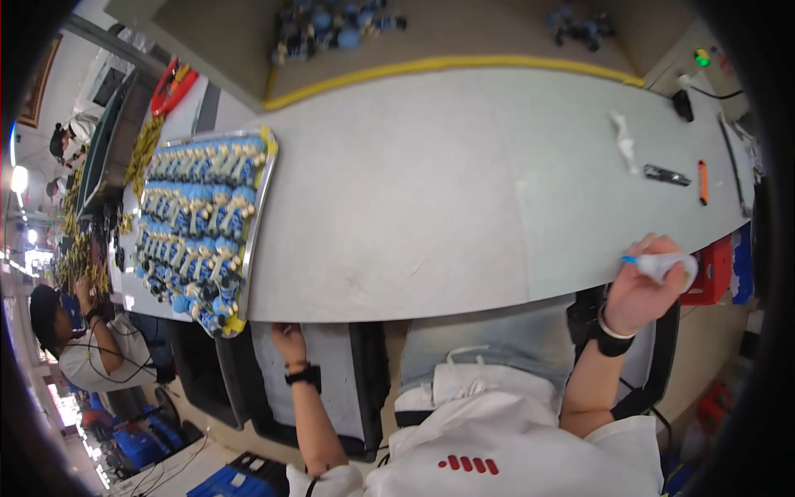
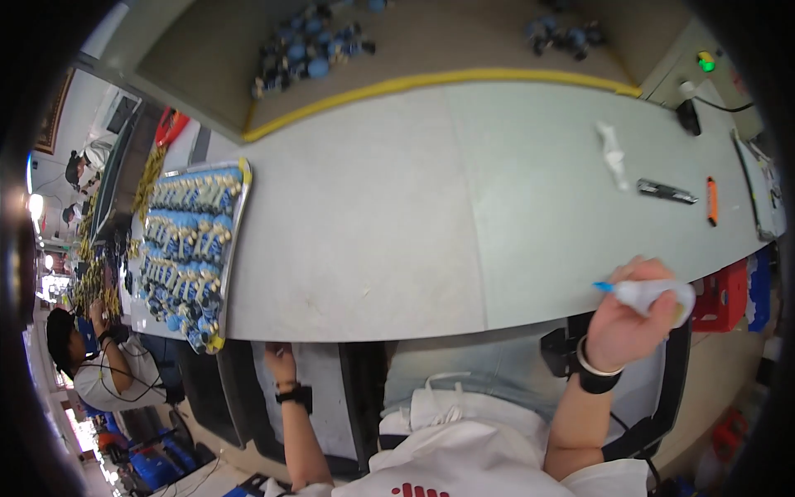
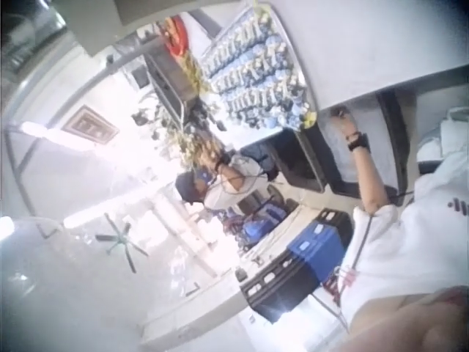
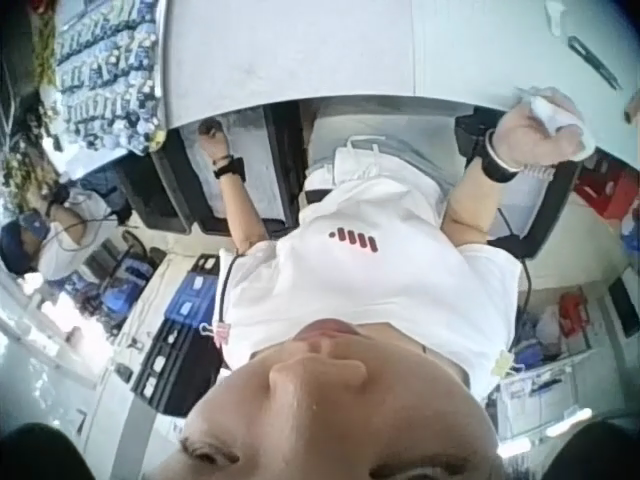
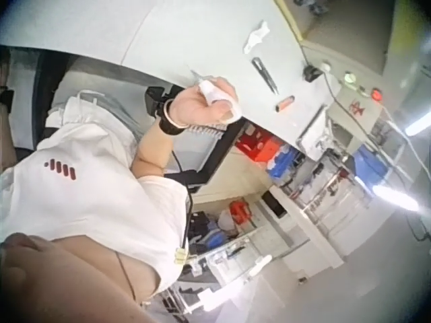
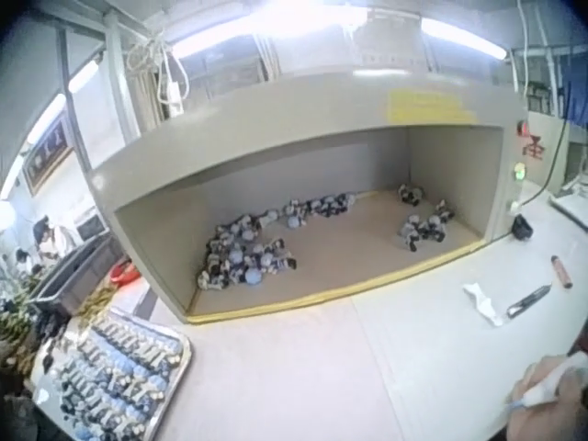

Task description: Applying glue to plastic doll figurine components and wiping them clean with a cloth at a manufacturing workstation.

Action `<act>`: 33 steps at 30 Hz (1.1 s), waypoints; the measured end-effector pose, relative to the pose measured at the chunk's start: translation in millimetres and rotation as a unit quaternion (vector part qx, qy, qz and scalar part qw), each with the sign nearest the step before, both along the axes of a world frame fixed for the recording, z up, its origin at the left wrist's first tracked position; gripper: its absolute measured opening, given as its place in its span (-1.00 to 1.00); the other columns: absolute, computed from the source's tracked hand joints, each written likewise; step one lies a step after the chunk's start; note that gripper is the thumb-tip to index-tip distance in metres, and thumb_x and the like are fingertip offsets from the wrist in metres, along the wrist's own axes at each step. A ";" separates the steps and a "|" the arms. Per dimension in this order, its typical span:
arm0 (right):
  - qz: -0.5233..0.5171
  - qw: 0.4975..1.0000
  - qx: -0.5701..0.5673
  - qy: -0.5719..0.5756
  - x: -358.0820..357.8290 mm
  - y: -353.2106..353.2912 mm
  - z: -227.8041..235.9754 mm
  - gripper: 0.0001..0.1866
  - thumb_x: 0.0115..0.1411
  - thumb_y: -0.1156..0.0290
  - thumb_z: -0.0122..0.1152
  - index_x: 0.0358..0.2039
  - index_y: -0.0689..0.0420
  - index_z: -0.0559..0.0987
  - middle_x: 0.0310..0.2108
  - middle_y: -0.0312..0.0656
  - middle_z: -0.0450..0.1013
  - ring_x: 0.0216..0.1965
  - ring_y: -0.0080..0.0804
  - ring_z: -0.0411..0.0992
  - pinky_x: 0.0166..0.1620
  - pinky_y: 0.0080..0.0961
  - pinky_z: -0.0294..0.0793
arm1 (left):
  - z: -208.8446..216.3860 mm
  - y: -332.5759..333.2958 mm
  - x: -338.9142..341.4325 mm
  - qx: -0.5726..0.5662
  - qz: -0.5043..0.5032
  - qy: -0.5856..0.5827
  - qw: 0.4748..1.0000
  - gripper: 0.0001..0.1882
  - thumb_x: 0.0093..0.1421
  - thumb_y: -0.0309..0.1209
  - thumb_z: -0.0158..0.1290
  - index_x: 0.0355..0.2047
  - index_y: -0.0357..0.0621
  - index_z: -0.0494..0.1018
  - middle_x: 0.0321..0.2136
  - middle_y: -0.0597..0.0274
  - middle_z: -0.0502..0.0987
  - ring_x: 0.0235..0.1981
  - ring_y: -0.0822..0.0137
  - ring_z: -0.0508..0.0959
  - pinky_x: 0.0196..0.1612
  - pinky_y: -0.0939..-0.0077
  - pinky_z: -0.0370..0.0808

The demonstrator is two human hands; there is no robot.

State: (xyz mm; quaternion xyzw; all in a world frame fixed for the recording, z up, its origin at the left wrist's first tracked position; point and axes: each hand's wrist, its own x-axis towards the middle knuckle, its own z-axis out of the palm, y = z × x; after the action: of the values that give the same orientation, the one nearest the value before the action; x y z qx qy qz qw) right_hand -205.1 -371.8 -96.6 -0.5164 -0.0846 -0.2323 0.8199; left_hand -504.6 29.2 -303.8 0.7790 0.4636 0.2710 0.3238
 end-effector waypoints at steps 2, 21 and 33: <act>0.030 0.999 -0.002 -0.017 0.9 5.2 0.2 -0.63 0.00 0.17 -0.10 -0.57 0.29 0.33 -0.65 -0.18 0.23 -0.66 -0.51 0.14 -0.61 -0.66 0.11 | 42.7 -24.1 12.9 0.056 -0.092 0.057 0.993 -0.85 -0.10 -0.51 -0.03 -0.46 -0.28 0.36 -0.63 0.10 0.41 -0.62 0.34 0.41 -0.55 0.59 0.30; 0.103 0.993 -0.043 0.038 1.9 -8.0 27.0 -0.67 -0.08 0.61 0.07 -0.23 0.31 0.32 -0.35 -0.13 0.37 -0.36 -0.59 0.32 -0.29 -0.73 0.30 | 350.5 -182.5 258.0 0.229 -0.680 0.045 0.695 -0.71 -0.13 -0.37 0.04 -0.34 -0.15 0.34 -0.52 0.15 0.39 -0.46 0.20 0.40 -0.39 0.47 0.34; 0.010 0.993 -0.100 0.066 26.5 -45.7 19.9 -0.73 -0.08 0.58 0.02 -0.29 0.31 0.34 -0.43 -0.17 0.36 -0.41 -0.55 0.33 -0.36 -0.73 0.31 | 307.3 -222.5 499.4 0.370 -0.667 0.037 0.646 -0.61 -0.24 -0.72 -0.20 -0.33 -0.14 0.29 -0.22 0.14 0.29 -0.17 0.11 0.28 -0.15 0.38 0.28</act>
State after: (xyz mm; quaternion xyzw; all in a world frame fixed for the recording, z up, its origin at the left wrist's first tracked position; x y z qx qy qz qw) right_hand -178.6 -417.4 -76.7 -0.6093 -0.0585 -0.1804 0.7699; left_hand -5.2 -193.4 3.5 0.9421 -0.3082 0.1013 0.0847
